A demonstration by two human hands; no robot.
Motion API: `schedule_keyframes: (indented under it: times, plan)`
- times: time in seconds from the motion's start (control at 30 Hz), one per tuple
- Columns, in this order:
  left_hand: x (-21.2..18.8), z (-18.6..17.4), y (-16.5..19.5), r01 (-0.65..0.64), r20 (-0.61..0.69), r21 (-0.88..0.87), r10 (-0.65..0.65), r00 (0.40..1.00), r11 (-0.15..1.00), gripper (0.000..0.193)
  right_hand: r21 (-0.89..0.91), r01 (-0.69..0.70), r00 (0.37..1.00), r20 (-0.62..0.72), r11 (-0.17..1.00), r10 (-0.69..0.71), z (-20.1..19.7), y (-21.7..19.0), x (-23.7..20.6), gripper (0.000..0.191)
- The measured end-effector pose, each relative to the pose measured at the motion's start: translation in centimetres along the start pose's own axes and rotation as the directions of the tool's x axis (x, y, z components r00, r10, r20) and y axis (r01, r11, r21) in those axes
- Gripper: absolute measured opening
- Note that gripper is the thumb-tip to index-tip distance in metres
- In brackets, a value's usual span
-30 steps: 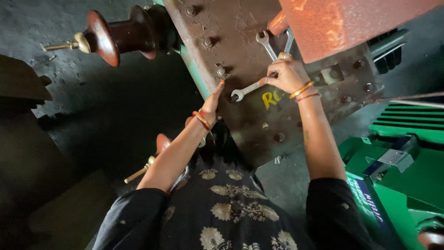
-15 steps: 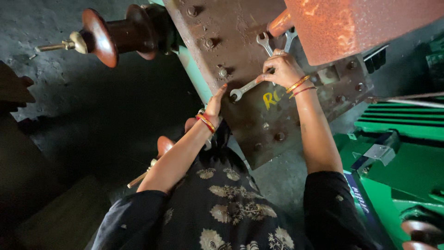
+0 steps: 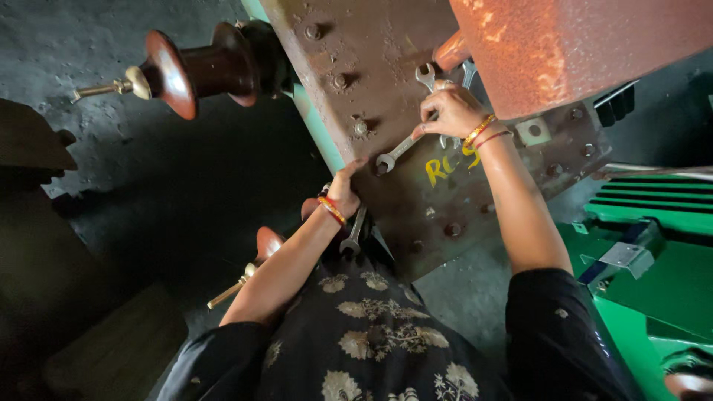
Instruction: The person uses two open-ended wrenches to tighten a series of bolts on a metal plate attached to a large machine. They work systematically across the plate, using one wrench to hold the bolt head and the other to turn the nut.
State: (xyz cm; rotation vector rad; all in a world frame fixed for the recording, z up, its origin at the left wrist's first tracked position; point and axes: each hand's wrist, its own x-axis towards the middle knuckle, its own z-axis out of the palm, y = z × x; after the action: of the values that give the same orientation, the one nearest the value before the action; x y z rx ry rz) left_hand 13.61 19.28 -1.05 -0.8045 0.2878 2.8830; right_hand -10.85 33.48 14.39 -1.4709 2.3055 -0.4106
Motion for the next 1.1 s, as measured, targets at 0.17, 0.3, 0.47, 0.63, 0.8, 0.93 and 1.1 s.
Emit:
schedule_keyframes:
  times: [0.17,0.3,0.47,0.63,0.8,0.93,1.1]
  plan:
    - [-0.2,-0.8,-0.9,-0.050,-0.088,0.168,0.065,0.994,0.985,0.034,-0.137,0.240,0.971,0.061,0.961,-0.233,-0.8,-2.0,3.4,0.045]
    - [-0.3,-0.4,-1.7,-0.105,-0.209,0.122,0.129,0.969,0.987,0.026,-0.166,0.254,0.959,0.169,0.953,-0.226,-0.8,-2.7,4.0,0.048]
    - [0.0,-0.5,-2.3,-0.119,-0.361,0.241,0.203,0.910,0.963,0.039,-0.242,-0.076,0.996,-0.069,0.967,0.061,0.3,-3.4,-3.7,0.048]
    - [-0.3,0.0,-2.4,-0.130,-0.227,0.100,0.149,0.962,0.987,0.057,-0.243,-0.304,0.953,-0.081,0.921,0.293,5.3,-8.5,-14.6,0.055]
    - [-1.8,1.2,-1.6,-0.044,-0.116,-0.075,0.035,0.993,0.996,0.070,-0.242,0.117,0.984,-0.104,0.963,-0.146,11.4,-14.0,-20.2,0.042]
    - [-2.5,1.4,-1.5,-0.114,-0.159,-0.082,0.100,0.982,0.990,0.077,-0.284,0.464,0.883,0.225,0.839,-0.413,12.8,-16.5,-17.4,0.021]
    - [-2.1,-0.9,-2.3,-0.083,-0.071,-0.033,0.081,0.994,0.996,0.093,-0.400,0.824,0.499,0.176,0.402,-0.848,11.7,-21.6,-8.3,0.023]
